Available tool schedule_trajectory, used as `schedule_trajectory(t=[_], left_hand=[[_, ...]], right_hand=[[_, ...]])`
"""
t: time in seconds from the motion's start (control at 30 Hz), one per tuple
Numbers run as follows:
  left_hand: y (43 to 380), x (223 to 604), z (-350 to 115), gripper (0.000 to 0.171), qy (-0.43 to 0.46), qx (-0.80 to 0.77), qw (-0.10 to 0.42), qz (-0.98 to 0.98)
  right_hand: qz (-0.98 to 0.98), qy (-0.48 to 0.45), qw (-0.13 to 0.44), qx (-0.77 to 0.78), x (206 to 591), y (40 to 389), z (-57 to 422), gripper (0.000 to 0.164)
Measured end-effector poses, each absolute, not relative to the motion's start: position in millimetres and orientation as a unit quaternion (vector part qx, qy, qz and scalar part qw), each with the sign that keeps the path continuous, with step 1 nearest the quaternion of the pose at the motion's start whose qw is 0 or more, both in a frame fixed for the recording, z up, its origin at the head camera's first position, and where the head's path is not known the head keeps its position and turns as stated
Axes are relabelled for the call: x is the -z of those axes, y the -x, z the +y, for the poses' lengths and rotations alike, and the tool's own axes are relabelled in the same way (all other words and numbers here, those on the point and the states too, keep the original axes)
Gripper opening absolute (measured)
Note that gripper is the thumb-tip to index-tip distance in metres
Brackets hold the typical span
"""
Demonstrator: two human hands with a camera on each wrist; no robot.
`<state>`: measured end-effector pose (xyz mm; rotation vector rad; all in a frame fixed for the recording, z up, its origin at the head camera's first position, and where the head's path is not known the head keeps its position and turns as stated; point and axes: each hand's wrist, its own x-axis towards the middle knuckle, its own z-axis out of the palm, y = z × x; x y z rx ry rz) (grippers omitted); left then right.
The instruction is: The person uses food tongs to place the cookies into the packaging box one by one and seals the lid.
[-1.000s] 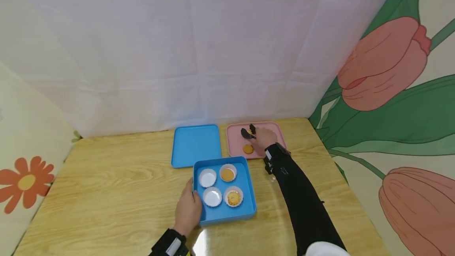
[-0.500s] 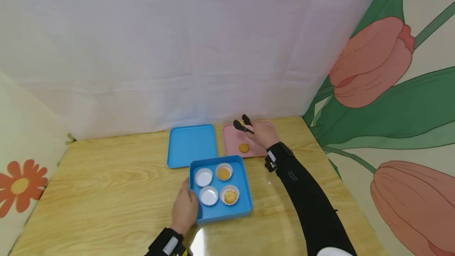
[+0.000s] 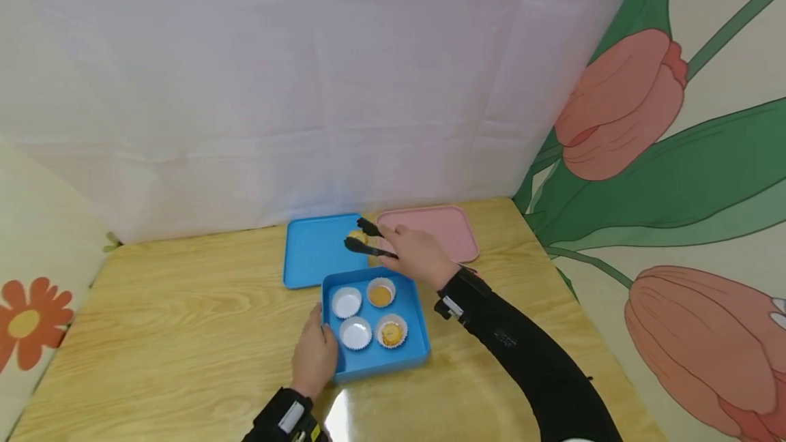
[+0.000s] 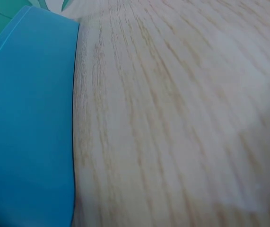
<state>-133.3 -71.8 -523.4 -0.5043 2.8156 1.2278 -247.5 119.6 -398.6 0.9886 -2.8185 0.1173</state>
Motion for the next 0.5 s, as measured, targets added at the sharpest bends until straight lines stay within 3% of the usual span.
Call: schedule_trajectory(t=[0.5], left_hand=[[131, 526, -73, 0.047, 0.143, -0.397, -0.01, 0.907]], right_hand=[[-0.928, -0.369, -0.047, 0.032, 435, 214, 94, 0.062]])
